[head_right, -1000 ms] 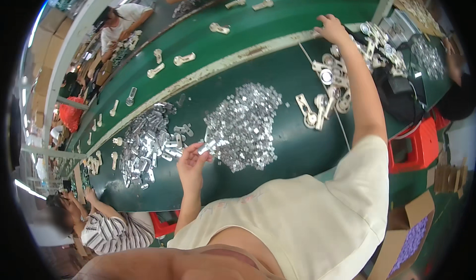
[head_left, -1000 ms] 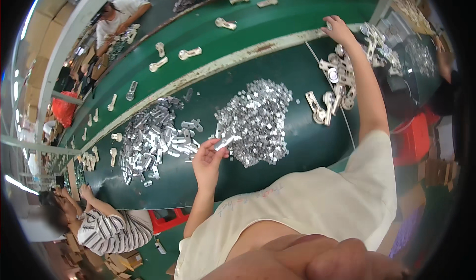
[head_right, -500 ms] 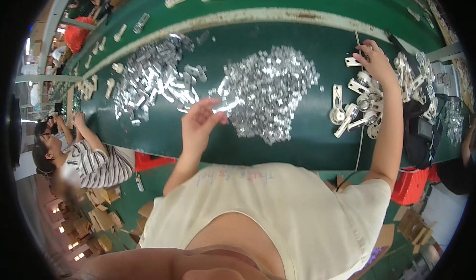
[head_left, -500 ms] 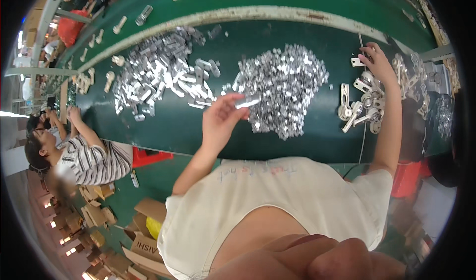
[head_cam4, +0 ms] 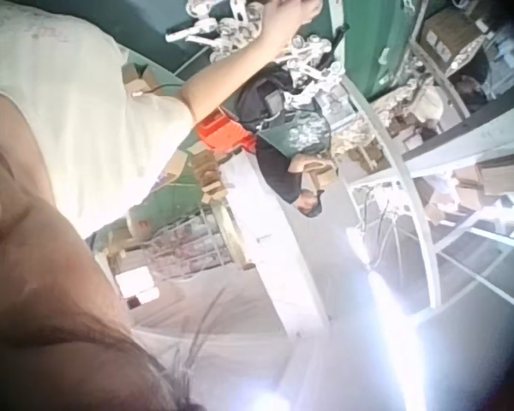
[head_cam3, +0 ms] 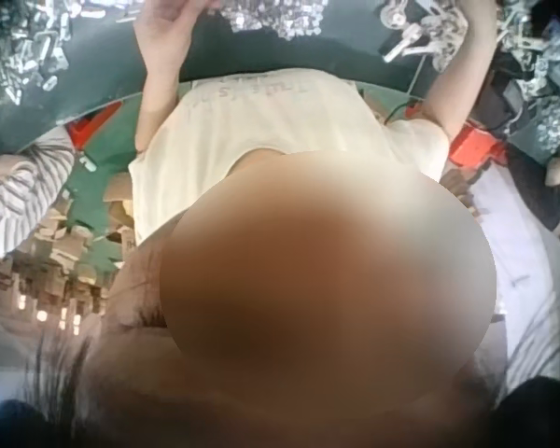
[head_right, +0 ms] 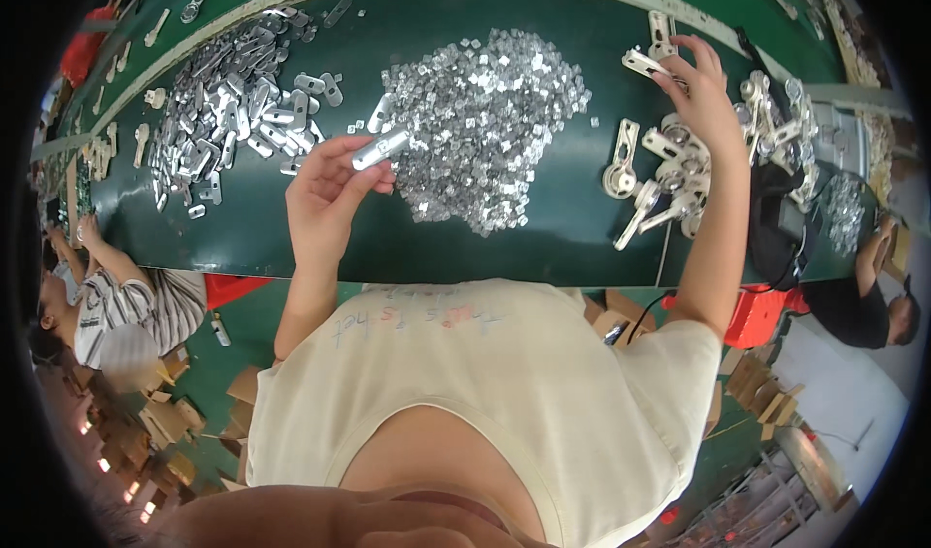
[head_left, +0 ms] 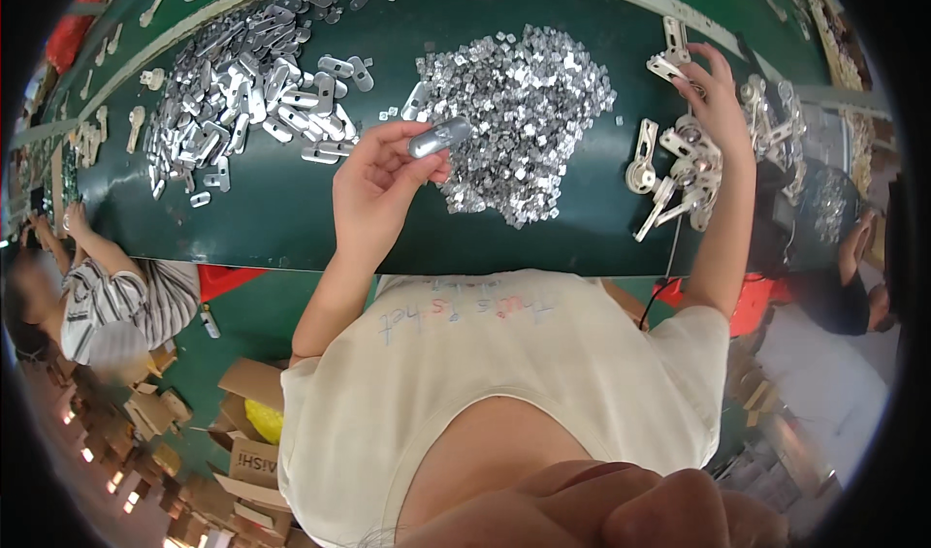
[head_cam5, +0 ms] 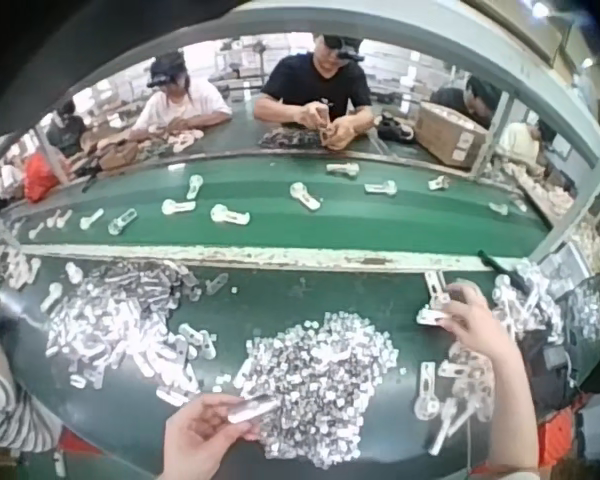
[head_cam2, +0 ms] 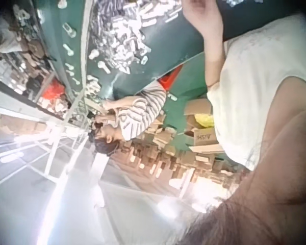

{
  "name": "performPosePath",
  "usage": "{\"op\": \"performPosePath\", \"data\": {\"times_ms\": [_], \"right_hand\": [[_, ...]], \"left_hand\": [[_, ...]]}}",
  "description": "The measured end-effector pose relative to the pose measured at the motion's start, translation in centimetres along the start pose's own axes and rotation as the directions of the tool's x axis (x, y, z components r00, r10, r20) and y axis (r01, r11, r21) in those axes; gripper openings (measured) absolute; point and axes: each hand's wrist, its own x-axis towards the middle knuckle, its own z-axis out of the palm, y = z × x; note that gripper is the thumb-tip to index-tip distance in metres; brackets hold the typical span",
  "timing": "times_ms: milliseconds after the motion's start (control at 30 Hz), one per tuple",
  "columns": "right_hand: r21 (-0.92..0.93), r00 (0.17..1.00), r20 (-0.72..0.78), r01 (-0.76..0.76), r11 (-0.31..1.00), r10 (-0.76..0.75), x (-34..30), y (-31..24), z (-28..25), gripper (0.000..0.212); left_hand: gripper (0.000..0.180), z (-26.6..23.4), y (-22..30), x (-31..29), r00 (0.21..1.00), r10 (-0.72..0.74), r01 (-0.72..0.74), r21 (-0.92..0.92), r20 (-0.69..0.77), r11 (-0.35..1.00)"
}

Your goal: Assembling small metal components into plastic parts on a factory conveyor belt.

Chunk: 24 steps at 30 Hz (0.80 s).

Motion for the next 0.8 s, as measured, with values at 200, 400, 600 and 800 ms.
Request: {"op": "performPosePath", "data": {"times_ms": [200,400,600,800], "right_hand": [[0.937,0.912,0.328,-0.348,0.041,0.247,1.5,-6.9,-0.6,0.023],[0.885,0.913,0.398,-0.356,-0.3,0.09,1.7,-15.0,-1.8,0.036],[0.999,0.992,0.012,-0.006,0.054,-0.128,2.5,-18.7,-1.1,0.044],[0.617,0.972,-0.175,0.234,0.751,-0.158,2.7,-20.8,-1.9,0.05]], "left_hand": [[0.026,-0.2,0.7,1.1,0.999,-0.033,0.033,-0.021,0.012,0.999],[0.028,0.3,2.3,2.4,0.996,0.017,-0.008,-0.096,0.091,0.995],[0.029,0.1,3.3,2.4,0.992,-0.008,0.015,-0.052,0.129,0.999],[0.034,0.2,4.0,1.9,0.98,-0.037,0.027,0.054,0.196,0.998]]}}
